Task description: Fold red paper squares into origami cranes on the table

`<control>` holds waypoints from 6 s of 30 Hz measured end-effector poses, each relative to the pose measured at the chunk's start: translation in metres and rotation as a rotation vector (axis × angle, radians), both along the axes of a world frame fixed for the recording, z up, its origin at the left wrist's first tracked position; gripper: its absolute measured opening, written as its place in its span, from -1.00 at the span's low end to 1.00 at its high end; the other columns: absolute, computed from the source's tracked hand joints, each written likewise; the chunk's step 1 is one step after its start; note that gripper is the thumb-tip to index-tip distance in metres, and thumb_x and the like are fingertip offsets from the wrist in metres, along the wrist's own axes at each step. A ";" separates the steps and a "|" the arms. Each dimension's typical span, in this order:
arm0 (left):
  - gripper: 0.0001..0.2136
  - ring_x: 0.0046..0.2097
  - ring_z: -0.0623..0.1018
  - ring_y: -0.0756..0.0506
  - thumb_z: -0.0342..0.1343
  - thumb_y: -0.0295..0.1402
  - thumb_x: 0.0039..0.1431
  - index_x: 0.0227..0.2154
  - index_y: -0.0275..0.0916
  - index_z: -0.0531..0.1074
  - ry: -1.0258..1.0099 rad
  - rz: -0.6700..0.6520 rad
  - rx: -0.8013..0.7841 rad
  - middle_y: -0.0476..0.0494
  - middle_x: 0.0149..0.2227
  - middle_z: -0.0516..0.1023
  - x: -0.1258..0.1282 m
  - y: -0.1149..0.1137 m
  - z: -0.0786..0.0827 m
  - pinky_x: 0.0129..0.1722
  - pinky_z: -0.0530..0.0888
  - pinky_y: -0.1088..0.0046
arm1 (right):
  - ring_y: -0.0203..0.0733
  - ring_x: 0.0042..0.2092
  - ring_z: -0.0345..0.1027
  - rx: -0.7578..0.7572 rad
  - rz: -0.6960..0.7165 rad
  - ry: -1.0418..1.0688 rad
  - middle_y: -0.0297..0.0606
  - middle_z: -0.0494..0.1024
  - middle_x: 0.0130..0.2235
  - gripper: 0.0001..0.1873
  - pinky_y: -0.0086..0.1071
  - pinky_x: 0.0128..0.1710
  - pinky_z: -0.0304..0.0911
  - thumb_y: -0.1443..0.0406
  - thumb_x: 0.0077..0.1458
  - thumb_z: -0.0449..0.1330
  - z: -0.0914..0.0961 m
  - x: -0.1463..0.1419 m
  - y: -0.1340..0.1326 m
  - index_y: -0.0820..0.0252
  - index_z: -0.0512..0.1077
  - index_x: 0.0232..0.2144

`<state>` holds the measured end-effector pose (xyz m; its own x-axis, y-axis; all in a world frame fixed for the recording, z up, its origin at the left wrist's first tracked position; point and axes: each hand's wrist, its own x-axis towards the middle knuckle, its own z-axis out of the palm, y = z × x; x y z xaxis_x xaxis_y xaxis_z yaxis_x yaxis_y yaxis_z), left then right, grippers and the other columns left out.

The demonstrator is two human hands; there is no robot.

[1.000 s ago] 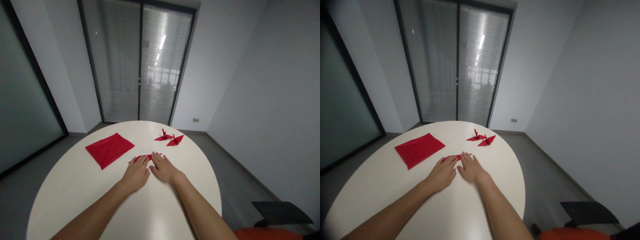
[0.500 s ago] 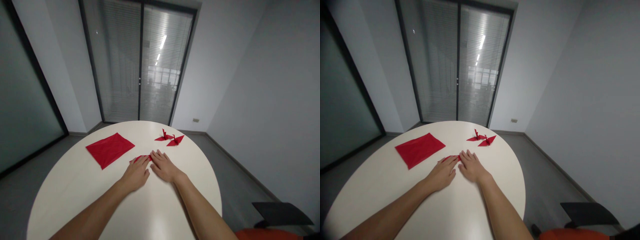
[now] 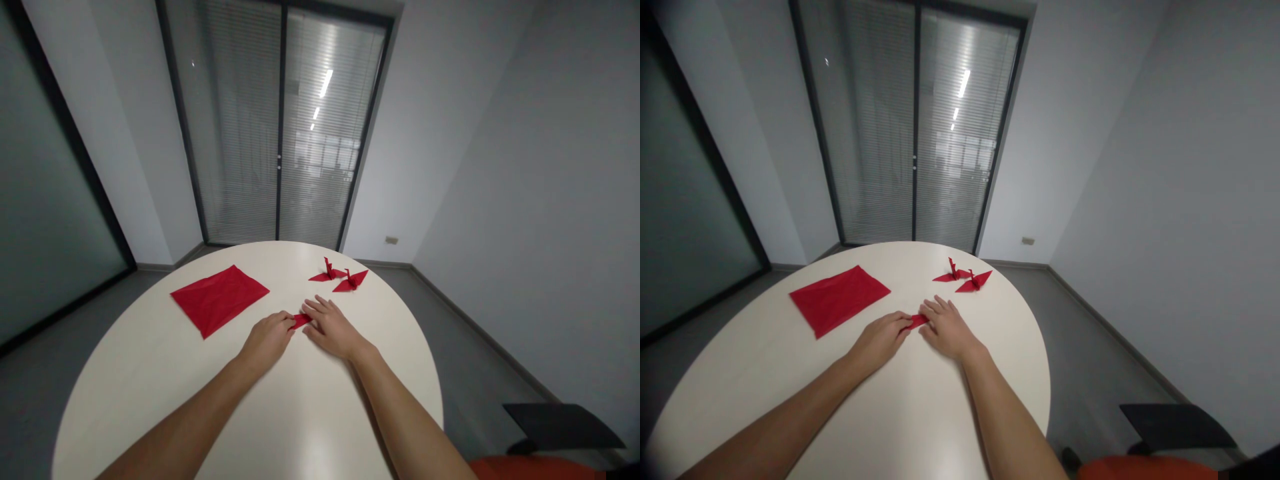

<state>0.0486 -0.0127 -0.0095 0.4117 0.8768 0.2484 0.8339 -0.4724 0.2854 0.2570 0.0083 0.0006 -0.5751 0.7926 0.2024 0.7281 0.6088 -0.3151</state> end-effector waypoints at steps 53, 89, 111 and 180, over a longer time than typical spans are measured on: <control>-0.80 -0.06 0.54 -0.18 0.03 -0.37 0.26 -0.21 -0.15 0.57 -0.269 0.038 -0.038 -0.15 -0.15 0.63 -0.004 0.002 -0.007 -0.09 0.41 0.33 | -0.16 -0.18 0.44 0.061 0.057 0.101 -0.21 0.64 -0.23 -0.79 -0.36 -0.12 0.19 0.33 0.24 0.13 0.005 -0.008 -0.003 0.15 0.58 -0.20; -0.84 -0.18 0.54 -0.15 0.10 -0.51 0.18 -0.28 -0.16 0.54 -0.296 -0.018 0.056 -0.09 -0.25 0.62 -0.001 0.006 -0.001 -0.10 0.38 0.28 | -0.20 -0.26 0.43 -0.150 -0.060 0.334 -0.25 0.62 -0.24 -0.82 -0.40 -0.25 0.28 0.38 0.08 0.24 -0.004 -0.014 0.000 0.15 0.60 -0.24; -0.84 -0.23 0.51 -0.16 0.01 -0.39 0.31 -0.27 -0.16 0.50 -0.238 0.024 0.094 -0.10 -0.30 0.60 -0.004 0.000 0.009 -0.17 0.35 0.29 | -0.18 -0.22 0.44 -0.058 -0.059 0.297 -0.25 0.63 -0.23 -0.86 -0.37 -0.20 0.27 0.26 0.17 0.24 0.006 -0.010 -0.001 0.12 0.59 -0.26; -0.86 -0.04 0.54 -0.15 0.01 -0.48 0.20 -0.21 -0.15 0.33 -0.594 0.093 0.248 -0.13 -0.04 0.52 0.016 -0.012 0.009 -0.02 0.46 0.28 | -0.21 -0.40 0.50 -0.743 -0.050 1.164 -0.25 0.61 -0.40 -0.52 -0.31 -0.29 0.40 0.00 -0.09 0.40 0.000 -0.037 -0.001 0.24 0.46 -0.28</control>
<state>0.0643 -0.0243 -0.0003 0.0672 0.7893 0.6103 0.6083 -0.5173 0.6020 0.2202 0.0075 0.0006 -0.3355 0.9397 0.0667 -0.1601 0.0129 -0.9870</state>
